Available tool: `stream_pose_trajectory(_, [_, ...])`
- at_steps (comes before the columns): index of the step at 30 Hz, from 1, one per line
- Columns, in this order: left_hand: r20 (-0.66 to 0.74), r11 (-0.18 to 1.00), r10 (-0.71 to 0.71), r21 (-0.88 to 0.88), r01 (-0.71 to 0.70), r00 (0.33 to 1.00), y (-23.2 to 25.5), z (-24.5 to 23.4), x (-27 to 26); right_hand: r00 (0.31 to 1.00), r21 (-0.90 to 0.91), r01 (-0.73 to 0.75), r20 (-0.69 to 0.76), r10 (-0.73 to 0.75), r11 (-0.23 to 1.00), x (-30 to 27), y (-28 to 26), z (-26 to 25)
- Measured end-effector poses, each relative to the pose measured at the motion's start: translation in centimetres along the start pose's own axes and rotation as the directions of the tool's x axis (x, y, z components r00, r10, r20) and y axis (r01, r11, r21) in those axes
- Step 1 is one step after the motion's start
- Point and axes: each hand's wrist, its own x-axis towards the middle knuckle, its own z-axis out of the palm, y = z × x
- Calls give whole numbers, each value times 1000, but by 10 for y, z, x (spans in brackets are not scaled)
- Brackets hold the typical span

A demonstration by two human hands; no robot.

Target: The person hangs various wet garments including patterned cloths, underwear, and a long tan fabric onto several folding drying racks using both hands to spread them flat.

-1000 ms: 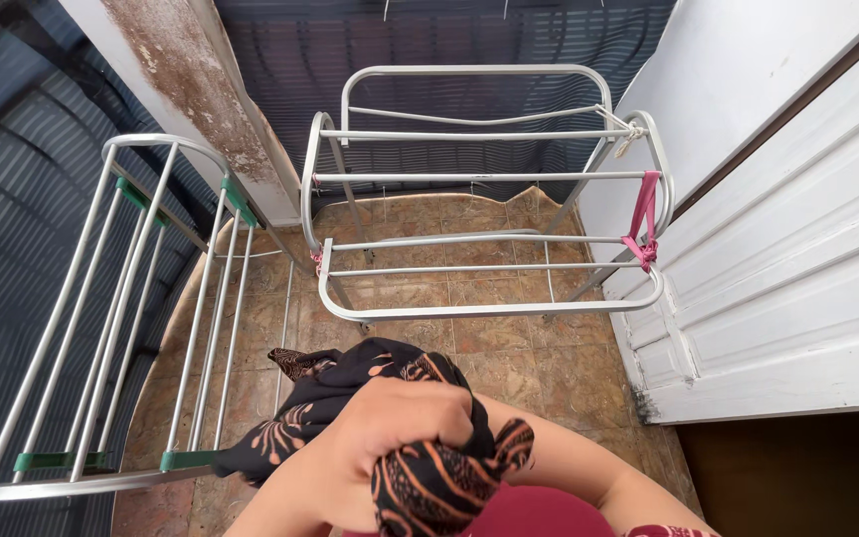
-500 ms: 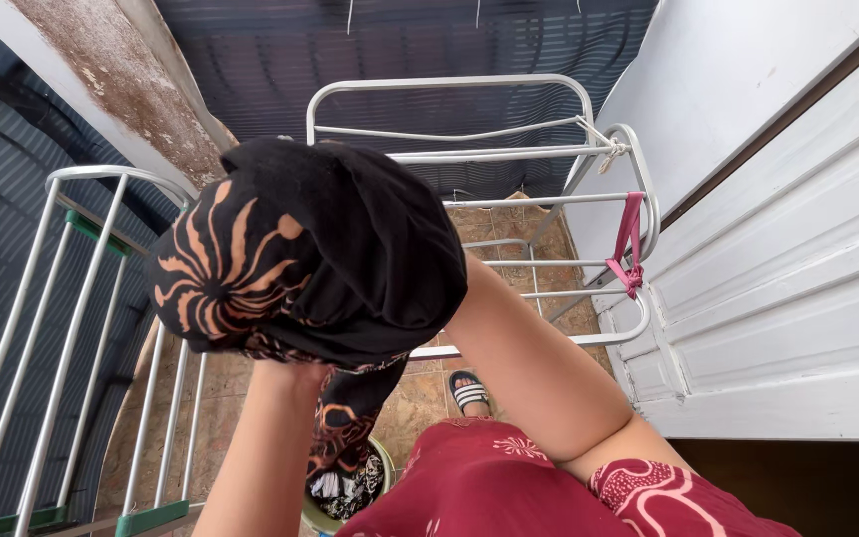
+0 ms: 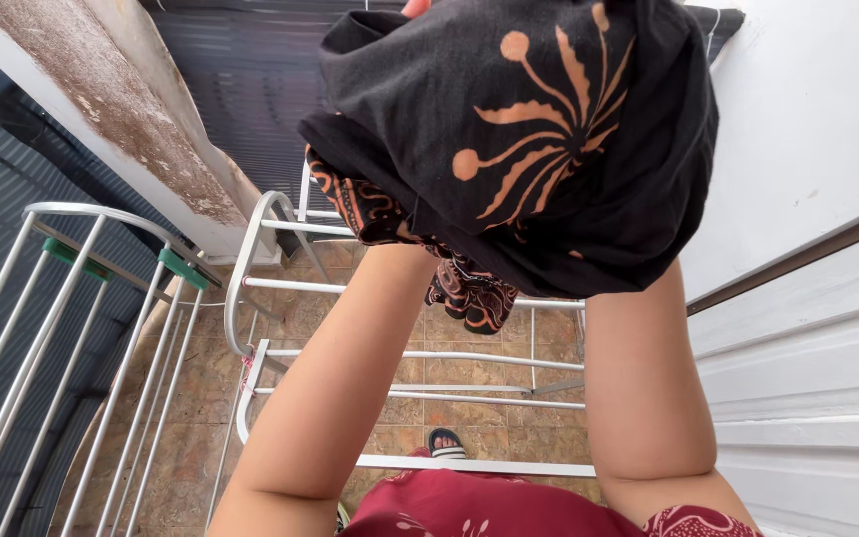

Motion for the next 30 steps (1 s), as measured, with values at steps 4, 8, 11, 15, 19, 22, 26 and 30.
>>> stream_pose_trajectory(4, [11,999,-42,13,42,999,0,17,32,996,54,-61,-56,64,997,25,24,-45])
stream_pose_trajectory(8, [33,995,-99,2,99,995,-7,25,46,986,120,-125,-98,137,985,30,44,-68])
stream_pose_trajectory(11, [70,985,-143,-86,149,987,-8,18,39,965,161,-196,-141,219,967,18,47,-60])
stream_pose_trajectory(15, [129,799,-391,-444,406,911,11,-24,11,741,-34,-597,-406,535,801,-6,11,-55])
stream_pose_trajectory(19, [217,537,-321,-760,366,922,54,-70,8,705,-542,-708,-504,500,453,-19,-24,-53])
stream_pose_trajectory(22, [131,593,-188,-774,219,973,73,-67,16,765,-689,-643,-553,330,336,-14,-64,-50])
stream_pose_trajectory(26, [-16,660,36,-750,-36,999,78,-55,37,768,-426,-493,-622,150,759,-1,-120,-52])
stream_pose_trajectory(30, [-113,715,214,-659,-235,970,81,-42,65,806,-492,-122,-556,-203,862,16,-134,-65])
